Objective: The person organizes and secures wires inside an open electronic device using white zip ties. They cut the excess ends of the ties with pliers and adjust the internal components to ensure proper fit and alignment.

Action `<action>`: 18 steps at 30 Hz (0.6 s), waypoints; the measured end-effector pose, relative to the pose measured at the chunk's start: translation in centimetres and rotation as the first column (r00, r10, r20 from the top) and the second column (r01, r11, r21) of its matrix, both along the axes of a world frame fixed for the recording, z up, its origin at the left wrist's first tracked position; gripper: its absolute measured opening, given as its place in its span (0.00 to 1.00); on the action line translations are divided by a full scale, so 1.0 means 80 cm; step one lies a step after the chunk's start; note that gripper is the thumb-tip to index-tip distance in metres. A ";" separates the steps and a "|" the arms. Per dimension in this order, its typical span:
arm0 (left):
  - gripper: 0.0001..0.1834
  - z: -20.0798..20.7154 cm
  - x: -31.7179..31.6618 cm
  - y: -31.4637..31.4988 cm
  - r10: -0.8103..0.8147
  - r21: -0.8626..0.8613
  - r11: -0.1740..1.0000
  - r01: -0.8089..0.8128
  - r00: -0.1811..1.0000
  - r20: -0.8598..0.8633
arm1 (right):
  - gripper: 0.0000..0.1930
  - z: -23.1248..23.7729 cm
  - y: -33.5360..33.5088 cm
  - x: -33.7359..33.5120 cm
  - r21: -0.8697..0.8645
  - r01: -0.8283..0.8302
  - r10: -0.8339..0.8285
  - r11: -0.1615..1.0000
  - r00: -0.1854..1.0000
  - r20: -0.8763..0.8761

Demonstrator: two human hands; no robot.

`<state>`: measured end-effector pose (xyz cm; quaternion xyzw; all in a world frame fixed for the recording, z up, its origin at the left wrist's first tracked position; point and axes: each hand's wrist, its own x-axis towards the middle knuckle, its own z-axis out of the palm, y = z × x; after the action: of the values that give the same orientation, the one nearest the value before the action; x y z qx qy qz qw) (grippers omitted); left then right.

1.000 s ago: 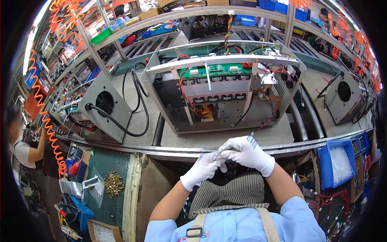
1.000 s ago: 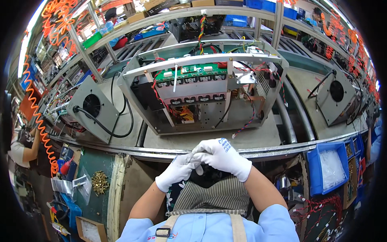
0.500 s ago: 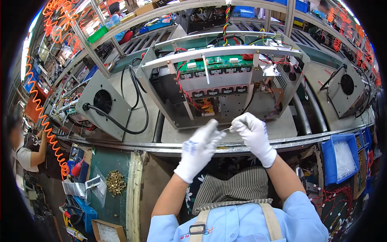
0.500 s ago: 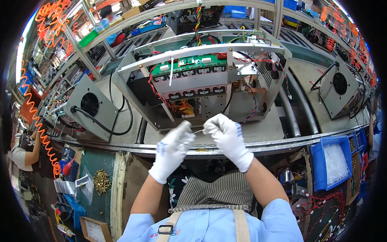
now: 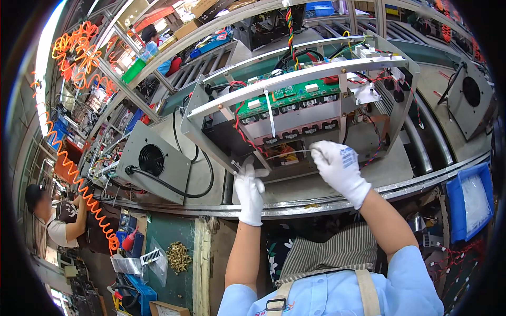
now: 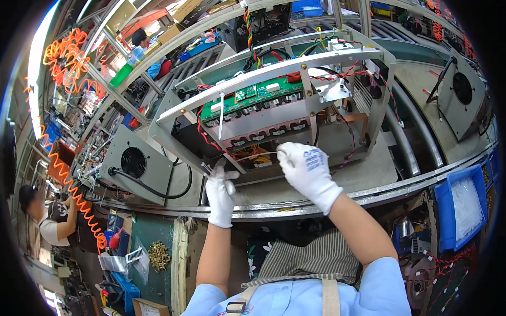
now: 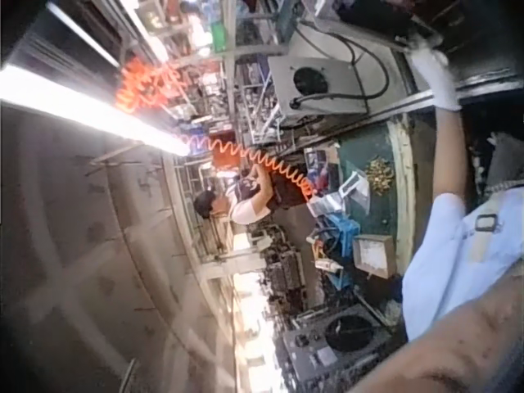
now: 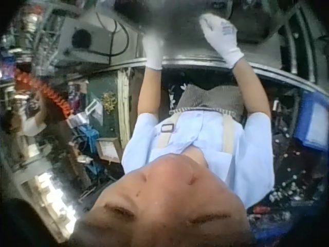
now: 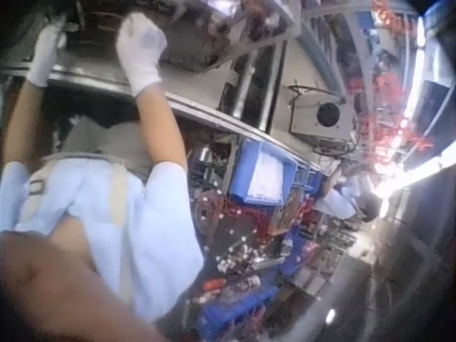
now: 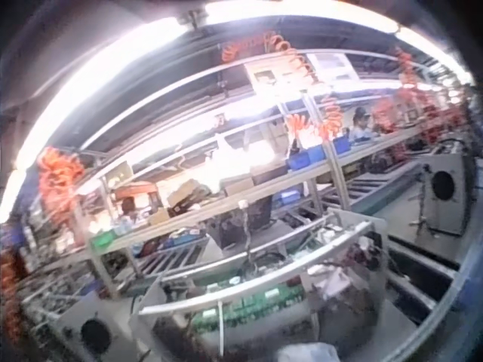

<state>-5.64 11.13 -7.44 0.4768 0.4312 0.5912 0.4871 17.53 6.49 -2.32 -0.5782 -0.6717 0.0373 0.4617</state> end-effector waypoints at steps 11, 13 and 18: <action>0.14 -0.021 0.006 0.033 -0.213 -0.108 0.943 0.314 0.821 0.530 | 0.03 0.001 -0.005 0.007 -0.006 0.081 -0.081 0.997 0.987 -0.138; 0.14 -0.020 0.007 0.033 -0.232 -0.099 0.939 0.330 0.818 0.527 | 0.03 -0.001 0.002 -0.002 0.066 0.057 -0.055 0.996 0.998 -0.025; 0.15 -0.015 0.013 0.031 -0.191 -0.116 0.925 0.363 0.705 0.683 | 0.03 0.000 0.025 -0.039 0.078 0.053 -0.062 0.996 0.992 0.112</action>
<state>-4.58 13.61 -8.64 0.2335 0.2228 0.5832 0.7455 14.42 8.45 -2.32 -0.5809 -0.6810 -0.0343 0.4446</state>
